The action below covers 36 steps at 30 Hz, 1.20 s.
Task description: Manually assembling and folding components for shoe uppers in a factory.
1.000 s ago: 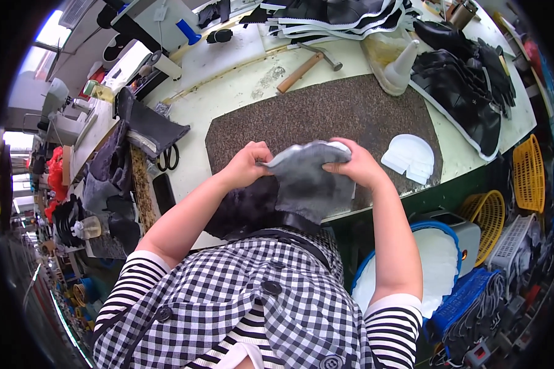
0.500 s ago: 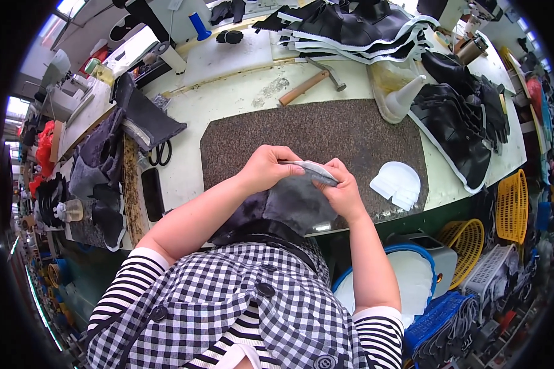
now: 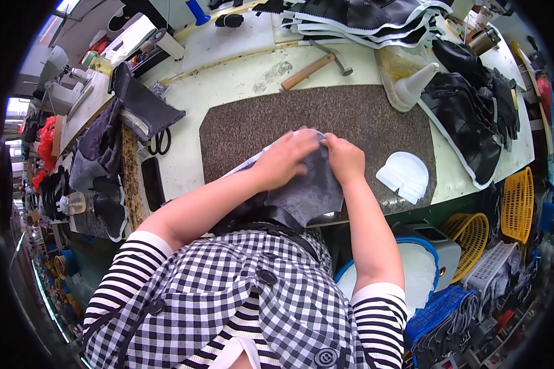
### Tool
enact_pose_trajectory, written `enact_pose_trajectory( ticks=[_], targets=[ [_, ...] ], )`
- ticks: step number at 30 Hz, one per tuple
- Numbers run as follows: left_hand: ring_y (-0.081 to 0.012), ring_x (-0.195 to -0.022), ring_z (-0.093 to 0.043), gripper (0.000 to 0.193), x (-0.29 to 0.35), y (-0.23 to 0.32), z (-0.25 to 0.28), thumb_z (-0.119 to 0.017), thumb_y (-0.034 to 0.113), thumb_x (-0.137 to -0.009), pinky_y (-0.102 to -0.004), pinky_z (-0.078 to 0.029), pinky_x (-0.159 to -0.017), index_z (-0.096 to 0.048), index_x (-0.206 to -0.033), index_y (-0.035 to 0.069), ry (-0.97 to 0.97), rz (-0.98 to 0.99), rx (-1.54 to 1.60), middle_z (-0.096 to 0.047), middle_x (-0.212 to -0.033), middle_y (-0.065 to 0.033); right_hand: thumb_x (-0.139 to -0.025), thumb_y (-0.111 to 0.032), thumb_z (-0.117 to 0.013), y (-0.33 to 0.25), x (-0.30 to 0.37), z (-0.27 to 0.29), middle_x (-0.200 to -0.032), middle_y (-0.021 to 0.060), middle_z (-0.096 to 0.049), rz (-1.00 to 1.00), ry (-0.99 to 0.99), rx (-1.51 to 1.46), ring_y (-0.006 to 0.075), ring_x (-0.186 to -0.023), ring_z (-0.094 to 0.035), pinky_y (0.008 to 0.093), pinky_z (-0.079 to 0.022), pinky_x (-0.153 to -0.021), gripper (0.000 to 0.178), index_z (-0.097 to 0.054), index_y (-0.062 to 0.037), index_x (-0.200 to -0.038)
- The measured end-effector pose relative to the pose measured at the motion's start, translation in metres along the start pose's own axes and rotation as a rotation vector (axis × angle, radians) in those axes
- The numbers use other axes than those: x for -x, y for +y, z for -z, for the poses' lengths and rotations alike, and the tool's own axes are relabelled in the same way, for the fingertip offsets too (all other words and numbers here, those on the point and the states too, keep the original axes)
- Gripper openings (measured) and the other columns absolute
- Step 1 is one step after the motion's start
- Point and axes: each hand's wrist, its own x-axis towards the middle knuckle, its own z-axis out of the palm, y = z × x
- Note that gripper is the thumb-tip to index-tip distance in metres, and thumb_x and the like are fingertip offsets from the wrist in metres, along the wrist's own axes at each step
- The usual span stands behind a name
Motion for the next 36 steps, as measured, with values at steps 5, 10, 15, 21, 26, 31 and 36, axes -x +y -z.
enact_pose_trajectory(
  ticks=[5, 10, 15, 21, 26, 31, 36],
  targets=[
    [-0.0240, -0.145, -0.021, 0.065, 0.094, -0.020, 0.020, -0.053, 0.029, -0.093, -0.0413, -0.017, -0.118, -0.027, -0.149, 0.011, -0.315, -0.005, -0.242, -0.023, -0.157, -0.0080, -0.092, -0.033, -0.057, 0.007, -0.002, -0.005, -0.078, 0.0075, -0.068, -0.040, 0.054, -0.048, 0.0302, -0.067, -0.066, 0.0423, -0.052, -0.056, 0.017, -0.063, -0.0181, -0.100],
    [-0.0231, -0.145, -0.021, 0.061, 0.137, -0.024, 0.062, -0.049, 0.026, -0.095, -0.0387, -0.018, -0.118, -0.025, -0.150, 0.009, -0.491, 0.278, -0.313, -0.022, -0.157, -0.0067, -0.093, -0.029, -0.056, 0.009, 0.009, -0.003, -0.088, 0.0071, -0.067, -0.092, 0.027, -0.038, 0.0293, -0.078, -0.066, 0.0415, -0.052, -0.063, 0.017, -0.060, -0.0176, -0.106],
    [-0.0315, -0.143, -0.024, 0.055, 0.154, 0.020, 0.078, -0.044, 0.009, -0.088, -0.0425, -0.019, -0.117, -0.036, -0.142, 0.000, -0.421, 0.320, -0.490, -0.027, -0.152, -0.0188, -0.081, -0.017, -0.064, -0.023, 0.041, 0.049, -0.127, 0.0106, -0.050, 0.295, 0.002, -0.040, 0.0313, -0.119, -0.048, 0.0474, -0.037, -0.102, 0.045, -0.054, -0.0146, -0.124],
    [-0.0324, -0.140, -0.030, 0.079, 0.138, 0.062, 0.026, -0.069, 0.030, -0.079, -0.0453, -0.025, -0.114, -0.034, -0.142, 0.000, -0.353, 0.237, -0.149, -0.033, -0.149, -0.0188, -0.061, -0.011, -0.069, -0.061, 0.099, 0.054, -0.141, 0.0128, -0.043, 0.461, -0.407, -0.264, 0.0298, -0.132, -0.040, 0.0505, -0.026, -0.114, 0.079, -0.044, -0.0080, -0.136],
    [-0.0310, -0.140, -0.029, 0.072, 0.121, 0.062, 0.010, -0.062, 0.017, -0.080, -0.0466, -0.025, -0.113, -0.033, -0.143, 0.000, -0.256, 0.350, -0.283, -0.033, -0.150, -0.0143, -0.065, -0.013, -0.072, -0.064, 0.073, 0.041, -0.121, 0.0122, -0.061, 0.504, -0.237, -0.347, 0.0302, -0.112, -0.059, 0.0436, -0.046, -0.099, 0.061, -0.056, -0.0068, -0.123],
    [-0.0406, -0.091, -0.061, 0.032, 0.078, 0.071, 0.121, -0.057, 0.004, -0.072, -0.0469, -0.050, -0.082, -0.059, -0.104, 0.004, -0.380, 0.568, 0.043, -0.065, -0.088, -0.0216, -0.082, -0.024, -0.067, -0.102, -0.014, 0.128, -0.080, 0.0191, -0.064, 0.291, -0.558, -0.394, 0.0385, -0.075, -0.063, 0.0451, -0.050, -0.067, 0.025, -0.059, -0.0016, -0.083],
    [-0.0174, -0.090, -0.063, 0.044, 0.060, 0.049, 0.196, -0.057, -0.002, -0.075, -0.0317, -0.049, -0.084, -0.059, -0.119, 0.002, -0.594, 0.634, 0.790, -0.069, -0.097, -0.0076, -0.084, -0.010, -0.066, -0.119, -0.071, 0.171, -0.087, 0.0157, -0.067, 0.353, -0.821, -0.589, 0.0275, -0.080, -0.064, 0.0356, -0.051, -0.075, 0.018, -0.060, 0.0000, -0.097]
  ],
)
